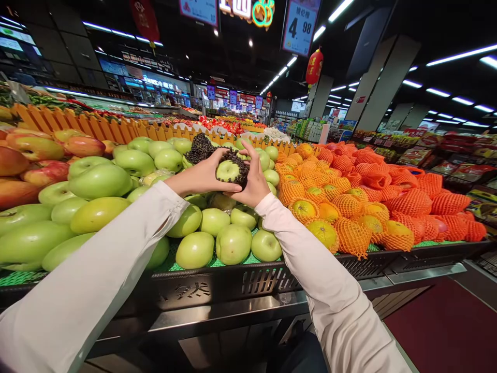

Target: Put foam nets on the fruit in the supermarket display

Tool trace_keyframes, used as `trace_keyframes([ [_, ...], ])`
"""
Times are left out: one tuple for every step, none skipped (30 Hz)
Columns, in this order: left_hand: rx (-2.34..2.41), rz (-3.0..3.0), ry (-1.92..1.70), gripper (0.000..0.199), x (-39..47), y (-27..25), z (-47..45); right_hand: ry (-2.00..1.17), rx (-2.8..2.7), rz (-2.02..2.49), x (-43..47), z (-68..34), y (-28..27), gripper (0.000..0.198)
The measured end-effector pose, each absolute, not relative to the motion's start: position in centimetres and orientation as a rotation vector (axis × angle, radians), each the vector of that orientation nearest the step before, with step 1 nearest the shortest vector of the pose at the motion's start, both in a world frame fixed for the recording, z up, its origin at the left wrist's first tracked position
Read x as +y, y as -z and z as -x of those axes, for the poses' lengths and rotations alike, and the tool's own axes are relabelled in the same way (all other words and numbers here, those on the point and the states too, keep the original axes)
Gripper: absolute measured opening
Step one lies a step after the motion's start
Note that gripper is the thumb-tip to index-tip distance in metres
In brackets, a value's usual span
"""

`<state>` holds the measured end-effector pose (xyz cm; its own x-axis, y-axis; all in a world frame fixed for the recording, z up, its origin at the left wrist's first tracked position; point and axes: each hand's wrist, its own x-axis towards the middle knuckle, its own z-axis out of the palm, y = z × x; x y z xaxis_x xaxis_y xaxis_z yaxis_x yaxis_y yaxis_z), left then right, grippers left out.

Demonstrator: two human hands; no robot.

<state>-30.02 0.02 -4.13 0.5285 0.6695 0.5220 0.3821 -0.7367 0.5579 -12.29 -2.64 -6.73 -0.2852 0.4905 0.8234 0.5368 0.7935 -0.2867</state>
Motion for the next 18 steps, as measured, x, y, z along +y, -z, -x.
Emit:
trace_keyframes([
  [0.871,-2.381,-1.100,0.104,0.2,4.3,30.0,0.035,-1.938,0.717,-2.7,12.3,6.7,0.113],
  [0.867,-2.368,-1.178,0.101,0.5,4.4,30.0,0.015,-1.928,0.676,-2.7,12.3,6.8,0.112],
  [0.852,-2.350,-1.292,0.098,0.8,4.4,30.1,0.004,-1.907,0.661,-2.6,12.2,6.9,0.112],
  [0.828,-2.318,-1.444,0.097,1.2,4.3,30.3,0.007,-1.879,0.673,-2.4,12.1,7.0,0.112],
  [0.803,-2.268,-1.624,0.096,1.6,4.2,30.6,0.027,-1.851,0.704,-2.2,12.0,7.1,0.110],
  [0.782,-2.203,-1.815,0.096,2.0,4.1,31.0,0.061,-1.834,0.746,-2.0,11.8,7.2,0.108],
  [0.770,-2.131,-1.993,0.095,2.3,3.9,31.4,0.100,-1.842,0.790,-1.8,11.8,7.4,0.103],
  [0.768,-2.059,-2.143,0.094,2.5,3.7,31.9,0.134,-1.876,0.833,-1.7,11.8,7.5,0.096],
  [0.778,-1.994,-2.250,0.090,2.6,3.5,32.4,0.159,-1.929,0.879,-1.5,11.9,7.7,0.088],
  [0.791,-1.947,-2.309,0.085,2.6,3.3,32.8,0.175,-1.994,0.933,-1.4,12.1,7.9,0.079],
  [0.802,-1.920,-2.321,0.079,2.5,3.2,33.2,0.184,-2.065,0.993,-1.3,12.4,8.2,0.070],
  [0.804,-1.911,-2.299,0.074,2.3,3.1,33.5,0.188,-2.131,1.055,-1.2,12.8,8.4,0.063],
  [0.800,-1.912,-2.261,0.070,2.1,3.1,33.6,0.187,-2.184,1.112,-1.0,13.2,8.6,0.058],
  [0.797,-1.917,-2.223,0.069,1.9,3.1,33.7,0.181,-2.221,1.158,-0.8,13.5,8.8,0.055],
  [0.806,-1.916,-2.206,0.070,1.8,3.1,33.6,0.169,-2.244,1.189,-0.6,13.7,9.0,0.054],
  [0.833,-1.899,-2.227,0.073,1.7,3.1,33.5,0.158,-2.243,1.201,-0.3,13.8,9.0,0.054],
  [0.880,-1.870,-2.280,0.078,1.6,3.1,33.4,0.153,-2.205,1.194,0.0,13.6,8.8,0.053],
  [0.938,-1.838,-2.351,0.084,1.6,3.1,33.1,0.156,-2.124,1.166,0.3,13.2,8.5,0.050],
])
